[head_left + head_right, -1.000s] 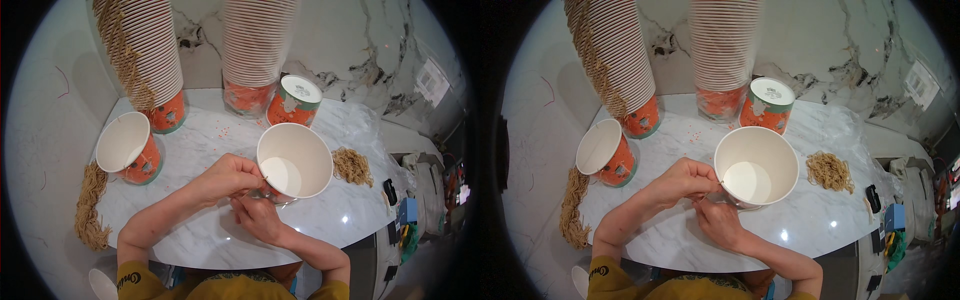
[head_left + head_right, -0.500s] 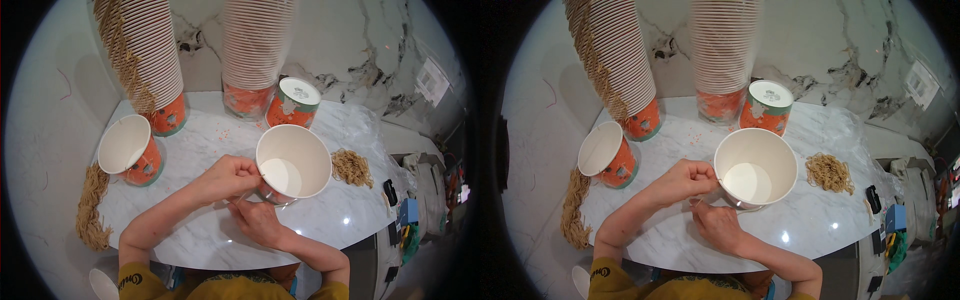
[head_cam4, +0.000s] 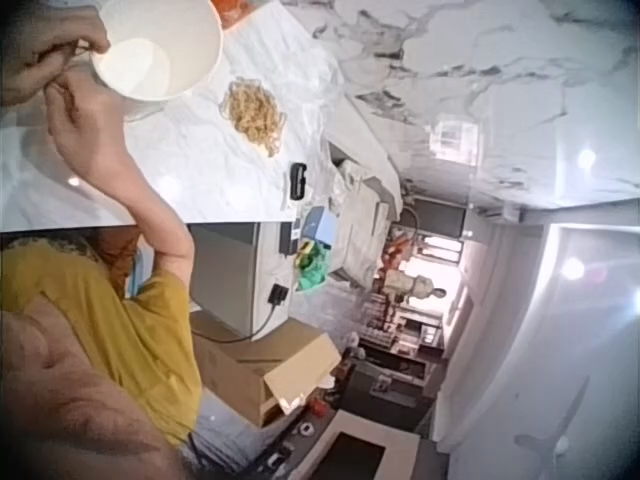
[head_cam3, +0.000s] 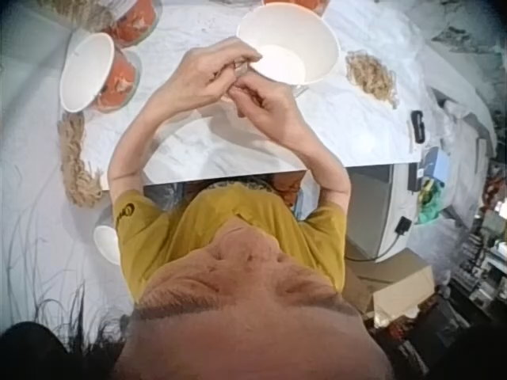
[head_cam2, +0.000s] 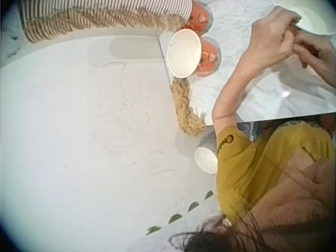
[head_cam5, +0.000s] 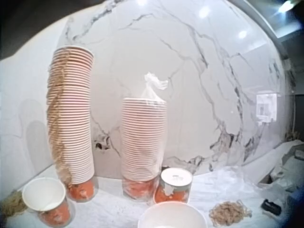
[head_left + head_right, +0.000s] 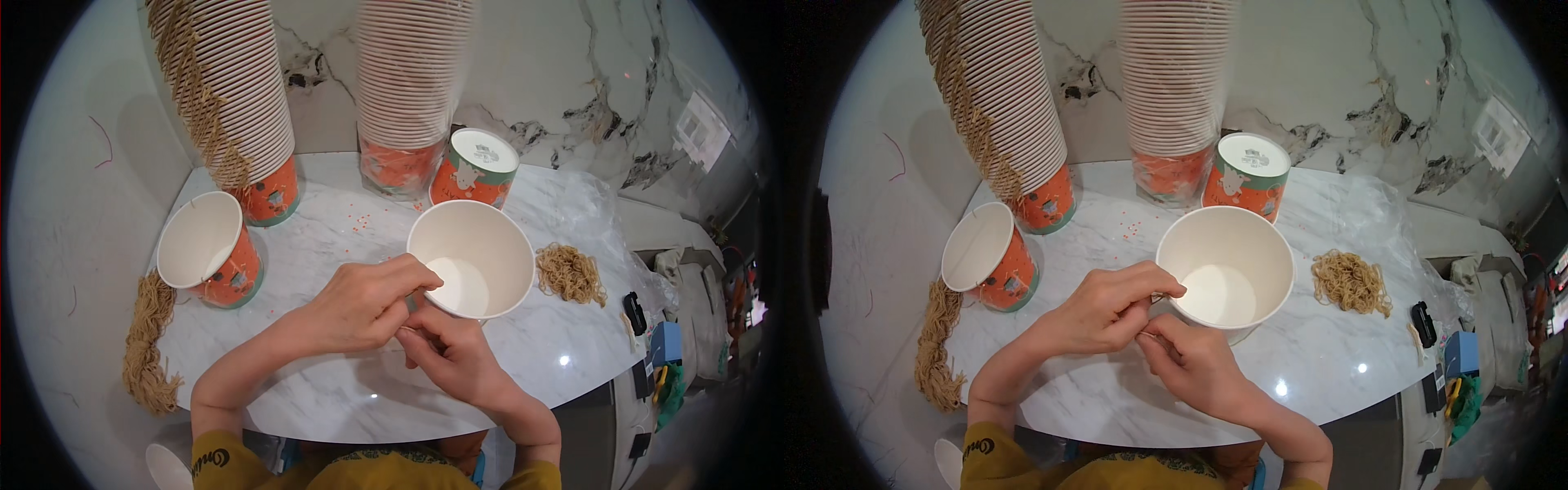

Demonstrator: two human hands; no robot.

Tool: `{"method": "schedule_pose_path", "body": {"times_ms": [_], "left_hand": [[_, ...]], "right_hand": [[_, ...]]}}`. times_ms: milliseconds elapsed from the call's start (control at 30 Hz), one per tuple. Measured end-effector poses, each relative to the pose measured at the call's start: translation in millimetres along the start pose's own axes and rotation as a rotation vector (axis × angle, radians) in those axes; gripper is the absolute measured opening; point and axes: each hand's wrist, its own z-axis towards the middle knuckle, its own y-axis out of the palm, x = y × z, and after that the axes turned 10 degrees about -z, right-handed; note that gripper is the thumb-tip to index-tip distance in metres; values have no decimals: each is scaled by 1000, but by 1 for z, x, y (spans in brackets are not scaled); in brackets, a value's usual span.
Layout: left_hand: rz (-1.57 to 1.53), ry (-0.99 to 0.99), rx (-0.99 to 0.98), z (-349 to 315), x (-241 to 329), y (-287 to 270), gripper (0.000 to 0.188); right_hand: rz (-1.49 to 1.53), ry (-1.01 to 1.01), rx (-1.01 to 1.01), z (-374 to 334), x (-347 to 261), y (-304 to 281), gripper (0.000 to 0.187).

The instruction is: Attach string handles to decorative paper buckets/cups.

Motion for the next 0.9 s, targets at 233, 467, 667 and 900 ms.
{"method": "schedule_pose_path", "body": {"times_ms": [233, 467, 667, 900], "left_hand": [[35, 73, 57, 4, -16, -6, 43], [160, 132, 55, 6, -17, -7, 41], [165, 121, 39, 5, -15, -7, 50], [182, 130, 27, 7, -6, -6, 39]], "right_hand": [[247, 215, -13, 0, -14, -19, 14], [372, 285, 66, -1, -21, -34, 15], [306, 246, 207, 1, -24, -49, 15], [252, 197, 314, 4, -13, -55, 14]]}}
